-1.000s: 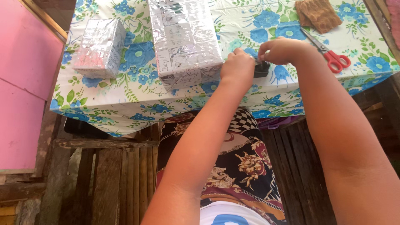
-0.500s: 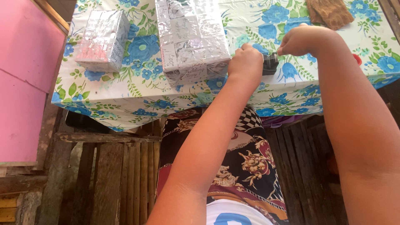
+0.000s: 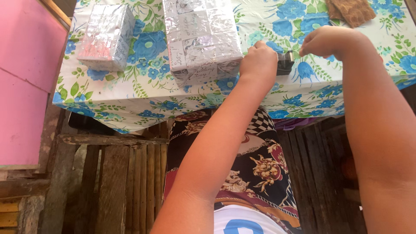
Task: The person wraps a rectangular box with silver patterned wrapping paper on a floral tablecloth. They fold the paper edges, smooth the surface, and secure the seams with clear tape using a tape dispenser. A second wrapped box is visible nearby.
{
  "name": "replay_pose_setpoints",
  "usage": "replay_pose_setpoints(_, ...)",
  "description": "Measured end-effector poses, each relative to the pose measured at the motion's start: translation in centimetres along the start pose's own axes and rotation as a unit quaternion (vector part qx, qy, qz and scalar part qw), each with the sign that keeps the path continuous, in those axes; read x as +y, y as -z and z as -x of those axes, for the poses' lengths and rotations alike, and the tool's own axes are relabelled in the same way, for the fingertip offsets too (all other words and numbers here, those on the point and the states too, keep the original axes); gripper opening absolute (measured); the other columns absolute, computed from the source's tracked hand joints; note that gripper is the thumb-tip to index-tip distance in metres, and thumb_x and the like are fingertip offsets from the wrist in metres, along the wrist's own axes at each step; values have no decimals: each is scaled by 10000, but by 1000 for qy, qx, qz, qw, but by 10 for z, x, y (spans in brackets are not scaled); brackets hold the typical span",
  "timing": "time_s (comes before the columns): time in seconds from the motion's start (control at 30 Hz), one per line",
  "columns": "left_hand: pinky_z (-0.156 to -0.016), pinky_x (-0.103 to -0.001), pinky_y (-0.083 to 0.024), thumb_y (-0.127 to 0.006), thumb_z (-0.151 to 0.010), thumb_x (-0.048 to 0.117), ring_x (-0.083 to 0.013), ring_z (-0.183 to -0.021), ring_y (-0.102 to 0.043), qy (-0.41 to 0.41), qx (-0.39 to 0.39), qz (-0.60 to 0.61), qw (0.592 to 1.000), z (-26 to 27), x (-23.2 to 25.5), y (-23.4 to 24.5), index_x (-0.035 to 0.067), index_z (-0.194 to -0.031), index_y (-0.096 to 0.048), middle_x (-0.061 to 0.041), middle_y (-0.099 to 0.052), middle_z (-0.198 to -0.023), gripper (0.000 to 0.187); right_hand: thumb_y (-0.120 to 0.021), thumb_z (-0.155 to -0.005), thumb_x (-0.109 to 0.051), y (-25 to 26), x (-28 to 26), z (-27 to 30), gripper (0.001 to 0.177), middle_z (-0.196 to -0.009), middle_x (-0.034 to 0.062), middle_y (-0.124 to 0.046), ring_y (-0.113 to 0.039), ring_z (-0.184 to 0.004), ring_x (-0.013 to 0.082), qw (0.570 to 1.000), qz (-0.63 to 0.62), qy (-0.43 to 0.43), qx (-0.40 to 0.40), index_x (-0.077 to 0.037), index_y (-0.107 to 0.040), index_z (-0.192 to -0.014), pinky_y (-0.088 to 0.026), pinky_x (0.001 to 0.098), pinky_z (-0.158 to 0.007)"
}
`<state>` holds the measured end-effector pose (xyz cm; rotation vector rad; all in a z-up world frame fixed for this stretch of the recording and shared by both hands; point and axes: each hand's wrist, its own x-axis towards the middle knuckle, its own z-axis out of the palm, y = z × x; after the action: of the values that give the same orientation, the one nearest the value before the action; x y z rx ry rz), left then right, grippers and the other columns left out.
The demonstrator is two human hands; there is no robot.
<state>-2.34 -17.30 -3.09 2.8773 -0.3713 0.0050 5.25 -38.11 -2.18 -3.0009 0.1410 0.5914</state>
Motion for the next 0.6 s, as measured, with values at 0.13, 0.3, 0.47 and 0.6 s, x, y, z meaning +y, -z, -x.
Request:
replay_pose_setpoints(0.13, -897, -336, -601, -785, -790, 89, -298, -1201, -603, -4, 4, -4, 1000, 1, 0, 0, -13, -1165, -681, -194, -538, -1299, 402, -708, -894, -377, -10, 0, 8, 462, -1232, 95, -719, -677, -1038, 281, 995, -95, -20, -8, -211, -711, -1324, -544, 534, -784)
replay_pose_setpoints(0.3, -894, -343, -602, -775, -798, 96, -305, -1197, -601, -2, 12, 0, 1000, -1, 0, -5, -19, -1165, -676, -196, -540, -1293, 397, -648, -922, -258, -39, -3, 12, 343, -1106, 153, -741, -704, -897, 299, 969, -248, 10, 10, -102, -731, -1216, -526, 419, -715)
replay_pose_setpoints(0.47, -939, -346, -590, -704, -867, 78, -311, -1201, -610, -7, 45, 13, 999, -2, -6, -20, -41, -1257, -626, -192, -555, -1304, 415, -683, -933, -176, -64, 6, 27, 236, -1039, 82, -709, -675, -881, 179, 886, -446, 73, 104, -26, -695, -1115, -554, 314, -735)
replay_pose_setpoints(0.6, -1022, -386, -543, -651, -802, 48, -347, -1238, -594, -95, 256, 26, 962, 26, -17, -32, -85, -1381, -528, -244, -548, -1349, 607, -611, -1044, -143, -78, 8, 66, 137, -1013, 61, -687, -709, -912, 166, 778, -585, 139, 180, -23, -619, -1109, -588, 307, -785)
